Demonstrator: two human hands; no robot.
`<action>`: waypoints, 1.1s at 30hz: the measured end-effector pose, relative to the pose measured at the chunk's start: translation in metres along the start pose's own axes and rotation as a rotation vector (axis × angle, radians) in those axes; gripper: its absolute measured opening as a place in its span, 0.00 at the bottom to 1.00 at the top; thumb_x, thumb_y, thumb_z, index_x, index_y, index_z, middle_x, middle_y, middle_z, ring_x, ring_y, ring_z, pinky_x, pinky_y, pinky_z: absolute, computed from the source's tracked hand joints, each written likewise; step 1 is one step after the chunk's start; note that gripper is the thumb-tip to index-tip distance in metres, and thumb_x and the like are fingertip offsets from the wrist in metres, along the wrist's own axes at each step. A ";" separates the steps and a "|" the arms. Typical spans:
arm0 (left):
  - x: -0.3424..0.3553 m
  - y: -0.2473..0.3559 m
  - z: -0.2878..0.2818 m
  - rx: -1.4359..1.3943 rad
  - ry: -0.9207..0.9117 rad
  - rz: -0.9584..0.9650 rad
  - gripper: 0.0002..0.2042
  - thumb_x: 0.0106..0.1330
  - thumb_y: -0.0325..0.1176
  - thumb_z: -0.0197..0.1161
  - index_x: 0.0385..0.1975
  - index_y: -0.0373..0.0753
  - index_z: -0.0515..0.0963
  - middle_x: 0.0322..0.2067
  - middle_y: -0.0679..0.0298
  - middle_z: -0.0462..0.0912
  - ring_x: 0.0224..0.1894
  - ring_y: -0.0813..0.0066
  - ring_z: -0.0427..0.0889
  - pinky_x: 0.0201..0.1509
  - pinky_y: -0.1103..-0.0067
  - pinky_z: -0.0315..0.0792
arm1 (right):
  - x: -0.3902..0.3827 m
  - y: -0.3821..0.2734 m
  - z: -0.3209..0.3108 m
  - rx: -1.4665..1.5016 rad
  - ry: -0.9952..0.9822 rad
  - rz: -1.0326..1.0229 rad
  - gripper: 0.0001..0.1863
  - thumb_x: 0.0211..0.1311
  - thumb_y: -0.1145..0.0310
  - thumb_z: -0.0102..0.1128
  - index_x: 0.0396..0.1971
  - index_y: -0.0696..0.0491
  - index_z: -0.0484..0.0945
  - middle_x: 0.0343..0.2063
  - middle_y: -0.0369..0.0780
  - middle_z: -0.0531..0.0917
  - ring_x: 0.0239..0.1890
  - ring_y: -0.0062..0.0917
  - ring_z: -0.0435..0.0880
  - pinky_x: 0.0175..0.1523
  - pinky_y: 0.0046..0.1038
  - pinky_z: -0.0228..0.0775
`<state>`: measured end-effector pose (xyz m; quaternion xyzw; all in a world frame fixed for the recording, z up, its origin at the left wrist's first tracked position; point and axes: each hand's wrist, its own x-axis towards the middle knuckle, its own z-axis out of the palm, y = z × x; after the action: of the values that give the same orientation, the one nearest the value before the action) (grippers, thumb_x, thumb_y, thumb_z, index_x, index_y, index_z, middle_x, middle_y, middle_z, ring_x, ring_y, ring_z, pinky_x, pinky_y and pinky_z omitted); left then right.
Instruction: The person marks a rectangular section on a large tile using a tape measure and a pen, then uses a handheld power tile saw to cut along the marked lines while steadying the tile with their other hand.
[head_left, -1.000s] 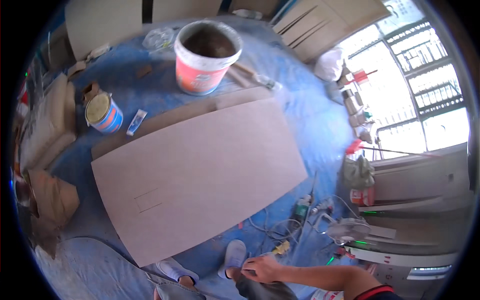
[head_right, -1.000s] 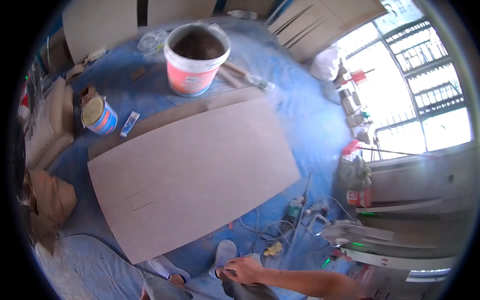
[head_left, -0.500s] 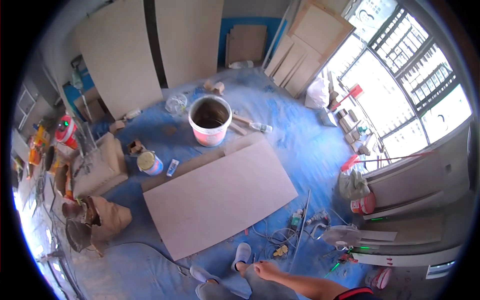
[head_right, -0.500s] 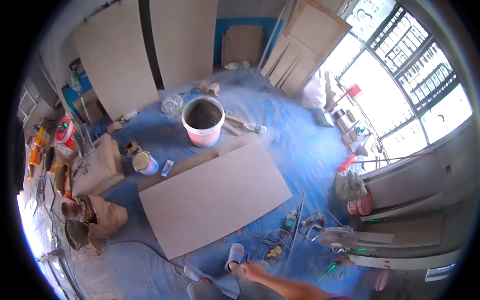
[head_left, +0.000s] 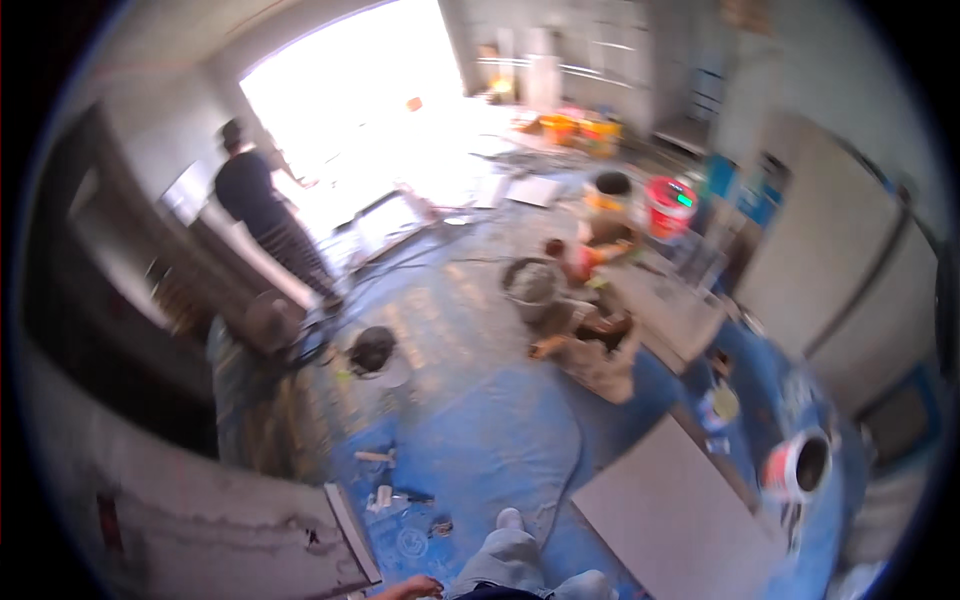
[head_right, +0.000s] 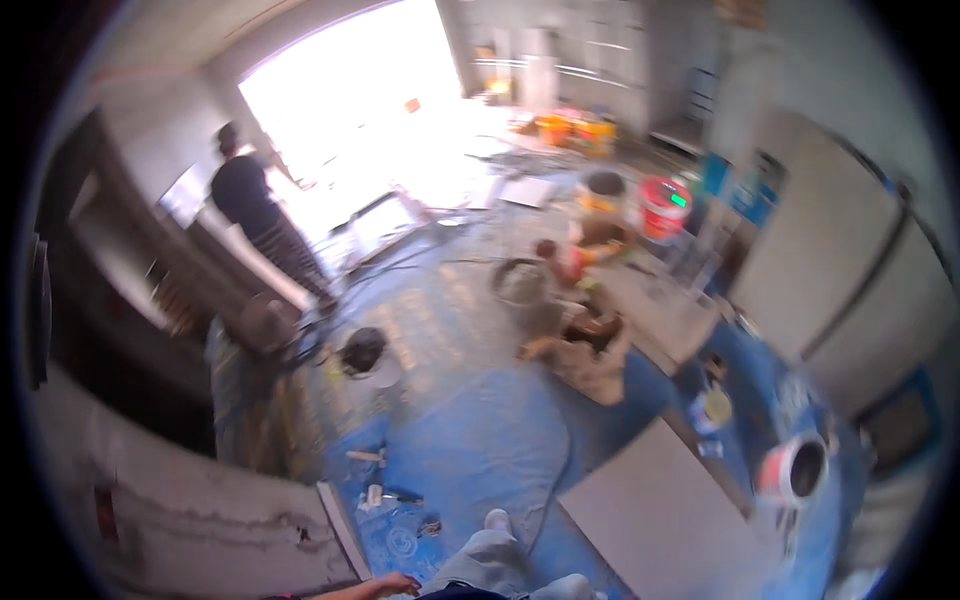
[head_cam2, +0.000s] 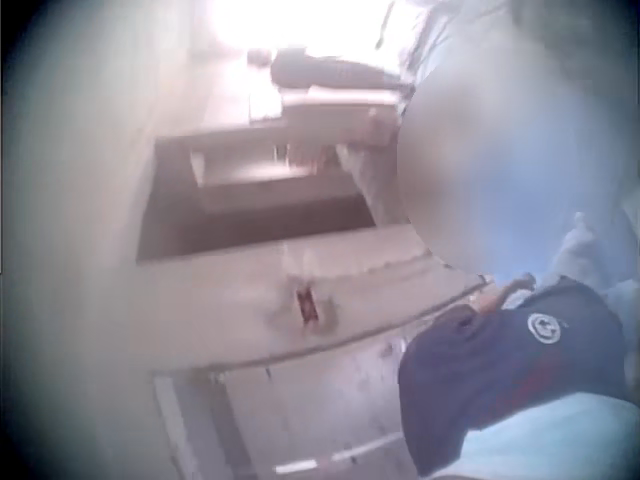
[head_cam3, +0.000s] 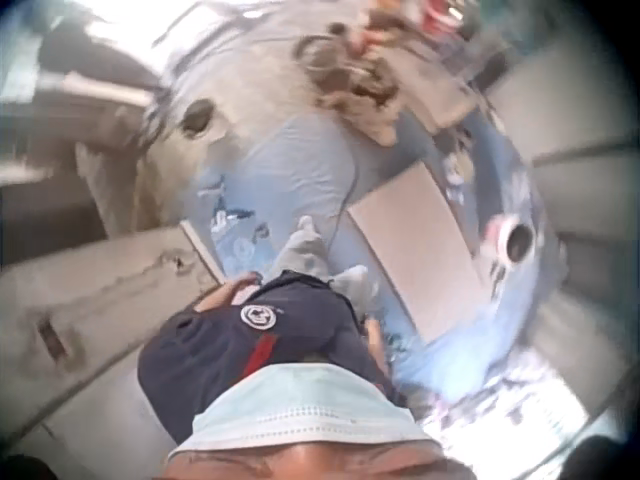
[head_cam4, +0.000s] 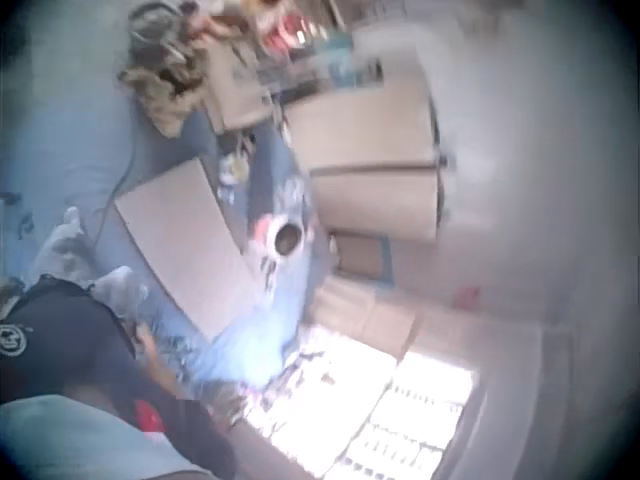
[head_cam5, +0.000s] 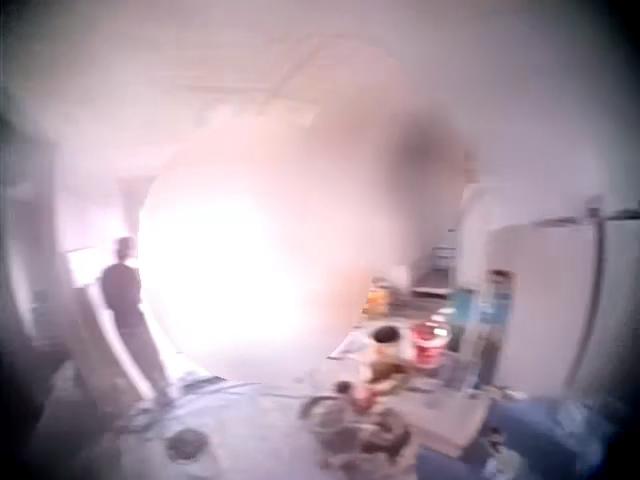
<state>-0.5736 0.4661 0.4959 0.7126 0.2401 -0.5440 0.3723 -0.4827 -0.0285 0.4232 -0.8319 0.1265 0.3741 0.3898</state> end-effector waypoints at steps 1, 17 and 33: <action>-0.010 -0.014 0.000 -0.135 0.024 -0.031 0.22 0.61 0.40 0.67 0.51 0.33 0.80 0.48 0.57 0.85 0.53 0.71 0.81 0.61 0.71 0.71 | 0.013 -0.007 0.010 -0.060 -0.026 -0.042 0.14 0.62 0.60 0.53 0.38 0.53 0.83 0.41 0.49 0.85 0.41 0.45 0.84 0.48 0.45 0.76; -0.016 -0.068 -0.054 0.124 0.379 0.295 0.08 0.62 0.27 0.61 0.36 0.34 0.84 0.41 0.55 0.86 0.39 0.59 0.87 0.39 0.67 0.83 | 0.192 -0.190 -0.028 0.409 -0.267 0.295 0.10 0.70 0.61 0.52 0.38 0.50 0.80 0.38 0.46 0.83 0.39 0.35 0.86 0.42 0.36 0.80; 0.092 0.117 -0.389 -1.006 0.376 0.227 0.06 0.58 0.23 0.61 0.30 0.35 0.85 0.30 0.63 0.87 0.35 0.76 0.85 0.44 0.80 0.77 | 0.415 -0.493 -0.197 0.081 0.046 0.019 0.18 0.64 0.61 0.48 0.20 0.52 0.81 0.18 0.42 0.79 0.18 0.31 0.74 0.23 0.35 0.67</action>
<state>-0.2269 0.6972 0.4910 0.5532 0.4544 -0.1819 0.6741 0.1542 0.1862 0.4792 -0.8226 0.1581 0.3533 0.4165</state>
